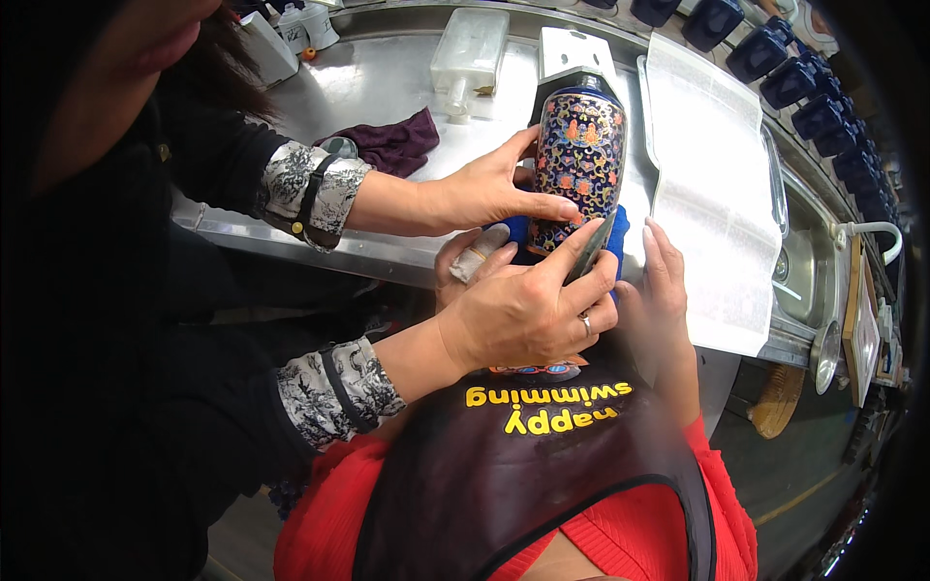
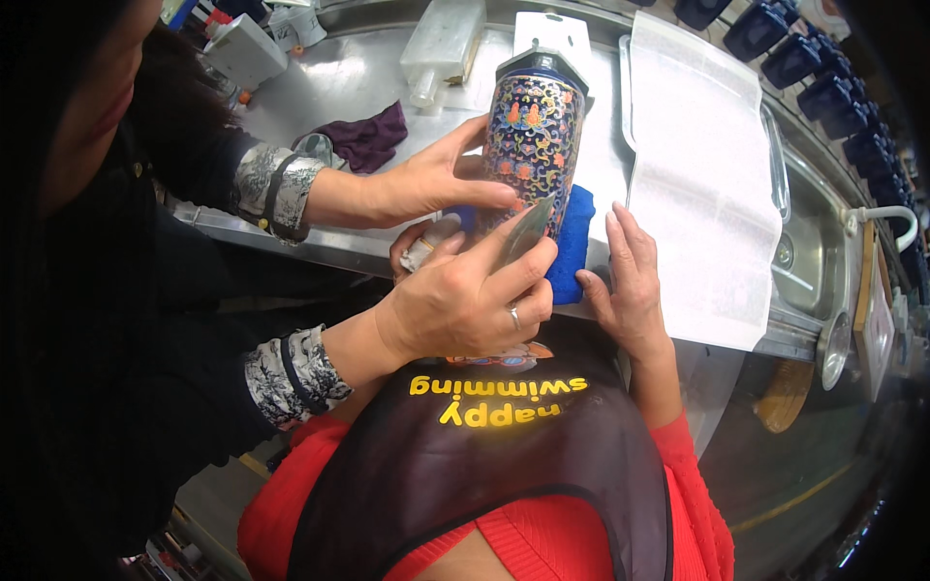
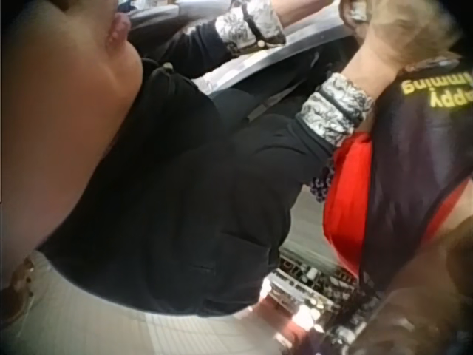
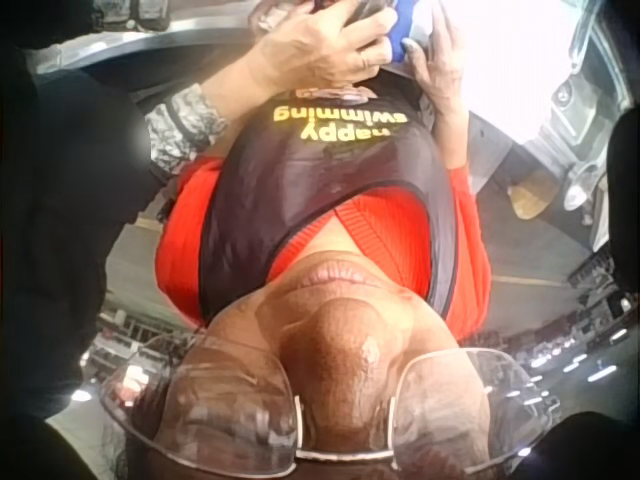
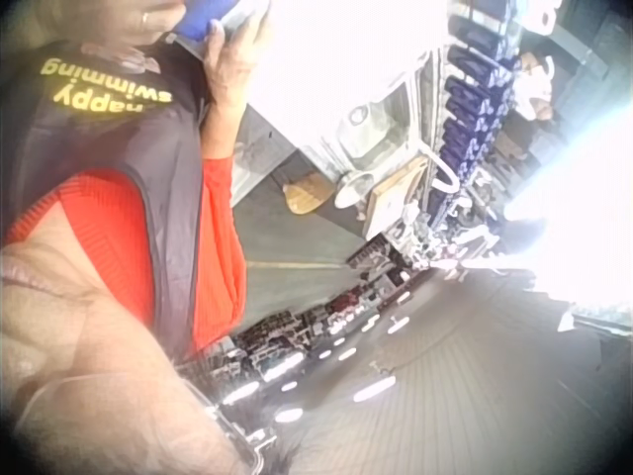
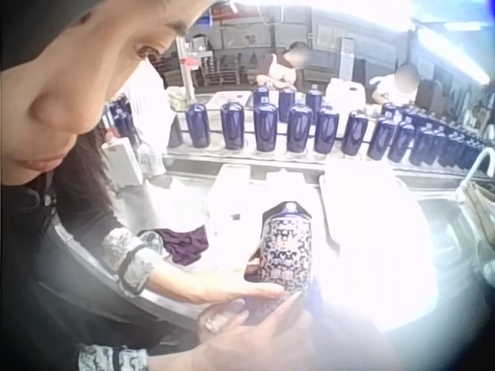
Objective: The person applies a decorative sticker to a blue cylindrical bottle, smoothing it with a small black tool and rotating the bottle to cover all sides. They then place the finished bottle on a nearby rack and pick up another blue bottle to repeat the process.
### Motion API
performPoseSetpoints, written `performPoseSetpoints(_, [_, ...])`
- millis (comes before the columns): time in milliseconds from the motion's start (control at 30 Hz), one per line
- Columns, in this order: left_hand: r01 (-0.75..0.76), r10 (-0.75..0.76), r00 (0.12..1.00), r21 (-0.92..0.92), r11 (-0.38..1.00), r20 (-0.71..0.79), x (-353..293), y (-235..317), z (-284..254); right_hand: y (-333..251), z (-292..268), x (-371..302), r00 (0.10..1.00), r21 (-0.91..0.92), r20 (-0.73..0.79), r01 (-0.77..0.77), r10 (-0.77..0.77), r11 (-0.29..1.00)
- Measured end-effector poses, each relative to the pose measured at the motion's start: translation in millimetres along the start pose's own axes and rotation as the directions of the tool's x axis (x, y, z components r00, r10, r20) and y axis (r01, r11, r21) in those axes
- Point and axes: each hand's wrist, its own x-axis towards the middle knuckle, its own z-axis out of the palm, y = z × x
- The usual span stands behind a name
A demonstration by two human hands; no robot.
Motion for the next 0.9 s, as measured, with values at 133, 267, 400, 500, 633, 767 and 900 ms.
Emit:
performPoseSetpoints(133, [-0.060,0.061,0.998,0.058,0.997,-0.019,5.0,-6.0,-3.8,2.8,2.0,-1.0,1.000,0.013,-0.019,0.010,-0.010,1.000])
performPoseSetpoints(267, [-0.155,0.159,0.987,0.133,0.979,-0.014,6.5,-12.2,-9.7,6.4,4.1,-2.2,1.000,0.030,-0.008,-0.023,0.024,0.999])
performPoseSetpoints(400, [-0.240,0.241,0.970,0.183,0.953,0.020,17.0,-3.2,-5.4,8.5,4.8,-4.7,0.997,0.075,-0.051,-0.048,0.052,0.996])
performPoseSetpoints(500, [-0.076,0.081,0.995,0.093,0.993,-0.061,23.5,-4.5,-4.2,8.6,4.0,-7.0,1.000,0.016,-0.009,-0.004,0.004,1.000])
performPoseSetpoints(633, [0.019,-0.013,0.995,0.064,0.998,-0.100,29.4,-9.5,-7.2,7.9,1.8,-9.1,0.998,-0.044,-0.006,0.058,-0.058,0.997])
performPoseSetpoints(767, [-0.001,0.007,0.997,0.075,0.997,-0.073,29.2,-10.8,-11.8,7.5,0.5,-9.9,1.000,0.010,-0.024,-0.012,0.013,1.000])
performPoseSetpoints(900, [-0.023,0.031,0.996,0.096,0.995,-0.083,27.8,-12.5,-13.2,7.6,-0.4,-9.3,1.000,-0.004,-0.008,0.017,-0.017,1.000])
